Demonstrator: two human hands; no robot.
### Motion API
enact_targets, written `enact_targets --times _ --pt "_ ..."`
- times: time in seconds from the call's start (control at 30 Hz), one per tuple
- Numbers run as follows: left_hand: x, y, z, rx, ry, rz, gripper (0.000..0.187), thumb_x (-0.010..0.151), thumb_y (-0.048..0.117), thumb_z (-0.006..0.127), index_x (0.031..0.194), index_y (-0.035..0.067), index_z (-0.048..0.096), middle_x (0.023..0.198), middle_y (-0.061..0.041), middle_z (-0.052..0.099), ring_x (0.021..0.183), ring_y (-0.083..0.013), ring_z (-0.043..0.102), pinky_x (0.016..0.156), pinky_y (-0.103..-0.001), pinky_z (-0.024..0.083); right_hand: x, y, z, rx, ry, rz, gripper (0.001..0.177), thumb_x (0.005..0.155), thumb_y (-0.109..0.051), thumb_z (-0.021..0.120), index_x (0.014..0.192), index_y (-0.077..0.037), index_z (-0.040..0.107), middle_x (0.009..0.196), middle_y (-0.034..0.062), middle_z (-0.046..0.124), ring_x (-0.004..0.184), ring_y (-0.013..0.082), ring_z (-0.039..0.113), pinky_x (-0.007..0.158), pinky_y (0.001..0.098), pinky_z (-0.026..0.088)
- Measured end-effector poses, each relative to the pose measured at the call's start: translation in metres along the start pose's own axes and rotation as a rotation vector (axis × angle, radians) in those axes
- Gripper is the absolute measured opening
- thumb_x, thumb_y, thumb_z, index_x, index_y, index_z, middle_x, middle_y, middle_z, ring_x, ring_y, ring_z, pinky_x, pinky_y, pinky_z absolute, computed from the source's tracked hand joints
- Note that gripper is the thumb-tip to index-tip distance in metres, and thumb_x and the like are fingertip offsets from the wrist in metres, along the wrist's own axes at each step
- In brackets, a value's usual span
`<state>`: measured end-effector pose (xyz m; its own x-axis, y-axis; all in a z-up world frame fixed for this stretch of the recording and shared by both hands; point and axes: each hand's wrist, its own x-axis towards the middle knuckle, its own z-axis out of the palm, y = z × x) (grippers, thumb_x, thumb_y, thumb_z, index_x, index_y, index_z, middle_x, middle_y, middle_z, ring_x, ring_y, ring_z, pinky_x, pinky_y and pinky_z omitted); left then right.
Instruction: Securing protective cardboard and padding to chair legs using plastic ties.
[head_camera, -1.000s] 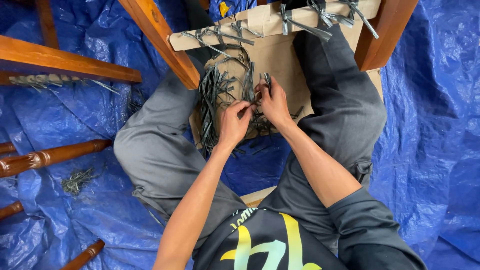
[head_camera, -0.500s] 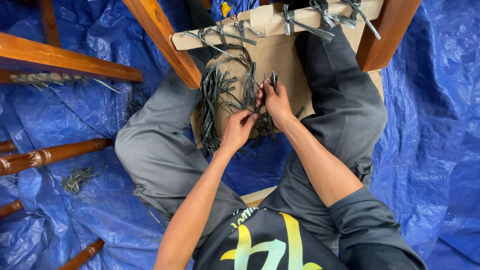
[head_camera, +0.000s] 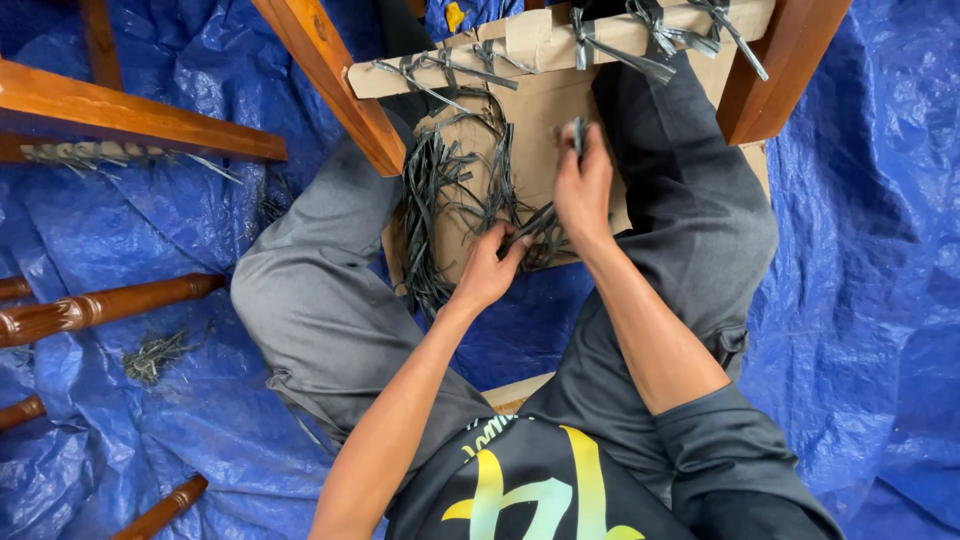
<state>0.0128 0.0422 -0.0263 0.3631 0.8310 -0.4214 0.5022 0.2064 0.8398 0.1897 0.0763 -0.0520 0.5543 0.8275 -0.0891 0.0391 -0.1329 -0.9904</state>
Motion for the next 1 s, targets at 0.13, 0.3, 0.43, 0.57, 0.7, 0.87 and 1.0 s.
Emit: enact_targets --times 0.13,0.3,0.43,0.57,0.7,0.87,1.0 --pt "0.007 -0.051 0.001 0.174 -0.036 -0.009 0.021 0.099 0.02 0.067 0.103 0.0 0.062 0.084 -0.016 0.069 0.078 -0.0329 0.068 0.072 -0.044 0.05 0.011 -0.038 -0.019 -0.027 0.089 -0.029 0.023 0.11 -0.024 0.063 0.108 -0.001 0.057 0.085 0.0007 0.062 0.079 0.0089 0.053 0.07 0.0283 0.048" --pt "0.026 -0.115 -0.008 0.397 0.016 -0.021 0.032 0.083 0.004 0.067 0.114 0.006 0.06 0.103 -0.018 0.069 0.098 -0.0396 0.065 0.082 -0.048 0.052 0.01 -0.062 -0.028 -0.027 0.221 -0.023 0.028 0.1 -0.013 0.073 0.095 -0.003 0.047 0.076 -0.0007 0.052 0.069 0.007 0.048 0.062 0.0253 0.044" --pt "0.052 -0.091 -0.02 0.549 0.153 0.062 0.046 0.076 0.002 0.072 0.12 0.006 0.058 0.116 -0.022 0.06 0.111 -0.0433 0.057 0.091 -0.05 0.048 0.007 -0.066 -0.028 -0.017 0.261 -0.065 0.034 0.102 -0.009 0.072 0.089 -0.005 0.04 0.074 -0.0022 0.045 0.068 0.0055 0.041 0.059 0.0243 0.039" --pt "0.101 -0.076 -0.018 0.6 0.273 0.124 0.044 0.083 0.002 0.069 0.126 0.011 0.061 0.131 -0.017 0.057 0.128 -0.0389 0.052 0.109 -0.048 0.042 0.009 -0.061 -0.024 0.073 0.25 -0.113 0.04 0.106 -0.006 0.071 0.085 -0.006 0.037 0.075 -0.0035 0.037 0.07 0.0056 0.033 0.06 0.0249 0.033" --pt "0.145 -0.072 0.002 0.541 0.235 0.112 0.035 0.082 0.014 0.074 0.117 0.017 0.07 0.142 -0.016 0.051 0.137 -0.0388 0.044 0.115 -0.05 0.035 0.011 -0.058 -0.022 0.043 0.21 -0.096 0.042 0.105 -0.007 0.07 0.081 -0.006 0.036 0.073 -0.0045 0.036 0.069 0.0048 0.033 0.059 0.0245 0.032" --pt "0.159 -0.087 0.024 0.589 0.118 0.044 0.036 0.08 0.024 0.077 0.116 0.018 0.075 0.148 -0.018 0.043 0.139 -0.043 0.035 0.113 -0.053 0.03 0.015 -0.05 -0.017 0.064 0.167 -0.079 0.039 0.104 -0.007 0.069 0.08 -0.006 0.038 0.071 -0.005 0.04 0.069 0.004 0.036 0.059 0.0243 0.034" --pt "0.154 -0.105 0.031 0.696 0.05 -0.001 0.049 0.084 0.029 0.077 0.128 0.011 0.068 0.15 -0.015 0.045 0.141 -0.0407 0.035 0.113 -0.054 0.03 0.017 -0.049 -0.017 0.071 0.138 -0.053 0.037 0.104 -0.008 0.069 0.08 -0.006 0.041 0.072 -0.0053 0.04 0.069 0.0042 0.036 0.059 0.025 0.034"
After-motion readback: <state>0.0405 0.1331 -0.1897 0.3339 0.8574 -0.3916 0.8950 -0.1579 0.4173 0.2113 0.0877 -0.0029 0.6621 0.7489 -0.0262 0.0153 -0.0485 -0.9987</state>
